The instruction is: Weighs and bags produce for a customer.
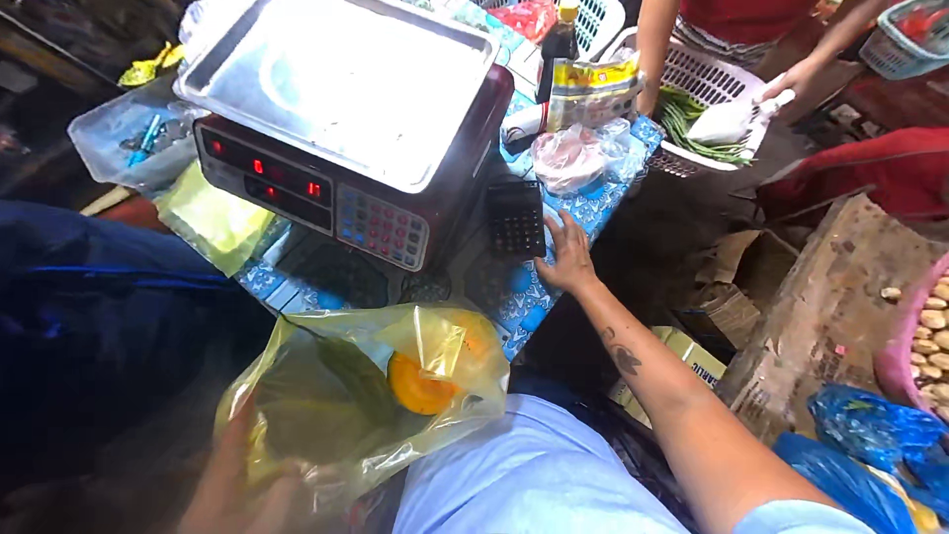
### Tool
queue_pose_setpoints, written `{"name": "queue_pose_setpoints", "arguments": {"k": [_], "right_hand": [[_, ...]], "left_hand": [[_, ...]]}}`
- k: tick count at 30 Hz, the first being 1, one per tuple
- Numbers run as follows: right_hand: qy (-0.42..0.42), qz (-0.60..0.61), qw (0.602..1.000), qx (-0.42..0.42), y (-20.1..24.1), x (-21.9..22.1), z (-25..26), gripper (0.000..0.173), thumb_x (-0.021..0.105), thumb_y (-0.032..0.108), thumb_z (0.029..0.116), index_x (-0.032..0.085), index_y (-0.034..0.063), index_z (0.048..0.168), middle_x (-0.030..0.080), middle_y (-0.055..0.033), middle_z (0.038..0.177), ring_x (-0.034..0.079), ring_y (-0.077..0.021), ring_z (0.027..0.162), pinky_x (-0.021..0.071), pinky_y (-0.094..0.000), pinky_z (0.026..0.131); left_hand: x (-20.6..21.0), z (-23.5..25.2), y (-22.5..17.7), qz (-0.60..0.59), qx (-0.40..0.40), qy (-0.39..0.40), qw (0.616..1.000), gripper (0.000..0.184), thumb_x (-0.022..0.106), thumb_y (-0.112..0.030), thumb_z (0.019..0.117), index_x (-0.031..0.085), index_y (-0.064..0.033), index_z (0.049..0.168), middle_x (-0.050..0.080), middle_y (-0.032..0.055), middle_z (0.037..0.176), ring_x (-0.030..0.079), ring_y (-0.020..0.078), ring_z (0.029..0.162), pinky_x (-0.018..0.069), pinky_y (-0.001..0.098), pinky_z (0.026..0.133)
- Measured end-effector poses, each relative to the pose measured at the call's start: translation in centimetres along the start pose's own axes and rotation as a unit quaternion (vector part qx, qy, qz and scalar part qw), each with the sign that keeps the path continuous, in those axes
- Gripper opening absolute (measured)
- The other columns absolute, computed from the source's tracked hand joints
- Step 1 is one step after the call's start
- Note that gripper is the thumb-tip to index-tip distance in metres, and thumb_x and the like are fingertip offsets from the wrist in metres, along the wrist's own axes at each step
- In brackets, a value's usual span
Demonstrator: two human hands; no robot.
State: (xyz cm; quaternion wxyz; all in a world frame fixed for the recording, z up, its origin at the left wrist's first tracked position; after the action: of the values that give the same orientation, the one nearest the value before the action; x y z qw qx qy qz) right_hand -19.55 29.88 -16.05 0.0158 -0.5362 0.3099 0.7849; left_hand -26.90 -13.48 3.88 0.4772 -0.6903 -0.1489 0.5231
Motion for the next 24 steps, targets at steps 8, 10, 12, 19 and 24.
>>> {"name": "queue_pose_setpoints", "arguments": {"k": [8,10,12,19,24], "right_hand": [[-0.059,-0.028,0.998,0.008,1.4,0.9,-3.0,0.055,0.065,0.037,0.0881,0.063,0.0066,0.133,0.048,-0.0269,0.149,0.046,-0.0489,0.138,0.035,-0.0693,0.108],[-0.035,-0.043,0.998,0.035,1.3,1.1,-3.1,0.053,0.061,0.043,0.0908,0.067,0.0106,0.132,0.048,-0.0241,0.151,0.038,-0.0486,0.144,0.0261,-0.073,0.112],[-0.047,-0.05,0.997,0.028,1.5,0.9,-3.0,0.049,0.061,0.043,0.091,0.07,0.0103,0.127,0.049,-0.0237,0.151,0.037,-0.0493,0.145,0.0245,-0.0737,0.112],[-0.04,-0.059,0.997,0.009,4.1,0.6,-1.0,0.048,0.063,0.041,0.0896,0.071,0.0142,0.128,0.048,-0.0235,0.151,0.035,-0.0495,0.146,0.0215,-0.077,0.111],[0.011,-0.06,0.998,0.009,5.6,2.2,0.9,0.048,0.067,0.04,0.0886,0.069,0.021,0.133,0.042,-0.0211,0.158,0.028,-0.0477,0.151,0.0174,-0.0795,0.111]], "left_hand": [[0.4,0.3,0.3,0.009,-0.006,-0.002,1.0,0.08,0.051,0.006,0.0773,0.025,0.0166,0.152,0.034,0.0293,0.157,0.043,0.0068,0.141,0.0371,0.0177,0.112],[0.5,0.3,0.2,0.01,-0.007,-0.002,1.0,0.079,0.05,0.007,0.078,0.024,0.0167,0.152,0.033,0.03,0.158,0.042,0.0068,0.141,0.0368,0.0176,0.112],[0.4,0.3,0.1,0.009,-0.011,-0.006,1.0,0.078,0.05,0.007,0.0785,0.025,0.0168,0.152,0.033,0.0307,0.158,0.042,0.0073,0.142,0.0366,0.0174,0.113],[0.3,0.5,0.5,-0.005,-0.006,-0.008,1.0,0.077,0.05,0.005,0.0788,0.027,0.0168,0.152,0.034,0.0295,0.158,0.042,0.0074,0.142,0.0374,0.018,0.113],[0.4,0.7,0.5,-0.021,-0.013,-0.01,1.0,0.078,0.05,0.008,0.0777,0.026,0.017,0.152,0.036,0.0272,0.157,0.044,0.0051,0.14,0.0386,0.0171,0.112]]}}
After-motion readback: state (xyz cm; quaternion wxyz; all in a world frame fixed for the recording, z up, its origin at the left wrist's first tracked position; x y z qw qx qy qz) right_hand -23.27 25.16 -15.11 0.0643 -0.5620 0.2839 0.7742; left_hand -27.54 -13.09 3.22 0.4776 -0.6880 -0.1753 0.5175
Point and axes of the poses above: each hand's wrist, its own z-axis towards the middle knuckle, its own x-axis out of the palm, y = z × x, the point moved 7 cm from there along z, towards the middle knuckle
